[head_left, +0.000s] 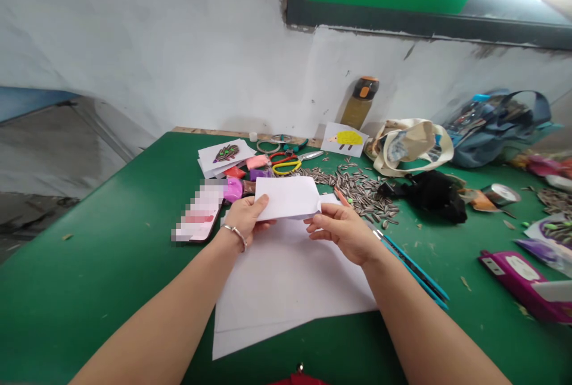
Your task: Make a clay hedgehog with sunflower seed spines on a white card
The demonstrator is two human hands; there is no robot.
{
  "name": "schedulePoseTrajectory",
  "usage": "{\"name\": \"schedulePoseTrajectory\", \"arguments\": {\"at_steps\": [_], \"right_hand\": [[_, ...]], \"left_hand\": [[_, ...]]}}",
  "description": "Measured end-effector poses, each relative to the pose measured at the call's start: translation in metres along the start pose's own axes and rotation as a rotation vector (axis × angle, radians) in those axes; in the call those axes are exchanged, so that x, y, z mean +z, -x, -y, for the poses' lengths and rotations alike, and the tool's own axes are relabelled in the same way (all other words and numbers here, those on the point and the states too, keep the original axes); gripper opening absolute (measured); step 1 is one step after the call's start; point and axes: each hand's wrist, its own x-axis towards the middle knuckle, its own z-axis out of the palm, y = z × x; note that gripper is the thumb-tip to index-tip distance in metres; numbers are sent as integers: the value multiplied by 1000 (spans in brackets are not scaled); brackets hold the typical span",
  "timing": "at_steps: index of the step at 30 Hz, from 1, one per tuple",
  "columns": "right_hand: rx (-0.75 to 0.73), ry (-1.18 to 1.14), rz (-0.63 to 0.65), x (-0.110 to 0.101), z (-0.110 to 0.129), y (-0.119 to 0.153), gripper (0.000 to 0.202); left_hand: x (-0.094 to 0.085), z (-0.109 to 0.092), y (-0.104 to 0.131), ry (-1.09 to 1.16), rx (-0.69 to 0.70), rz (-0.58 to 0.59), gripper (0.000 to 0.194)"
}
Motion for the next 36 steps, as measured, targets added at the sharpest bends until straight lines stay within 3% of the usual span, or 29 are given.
{"name": "schedulePoseTrajectory", "arguments": {"at_steps": [9,16,23,26,32,36], "right_hand": [[-95,8,-199,13,-18,-9,24],[-180,243,-397,14,-20,-10,27],[-262,-101,-543,25,-22,-13,21],[-269,-180,-480,27,-20,-11,19],[-110,-246,-128,9,-4,-3,19],[3,-344,-99,-3,4,-2,25]], "left_hand": [[4,3,2,20,19,-23,18],[11,5,10,-5,48,-4,18],[24,6,20,20,109,3,25],[22,5,19,31,105,-2,25],[8,4,11,17,129,13,28],[8,4,9,13,131,36,31]]}}
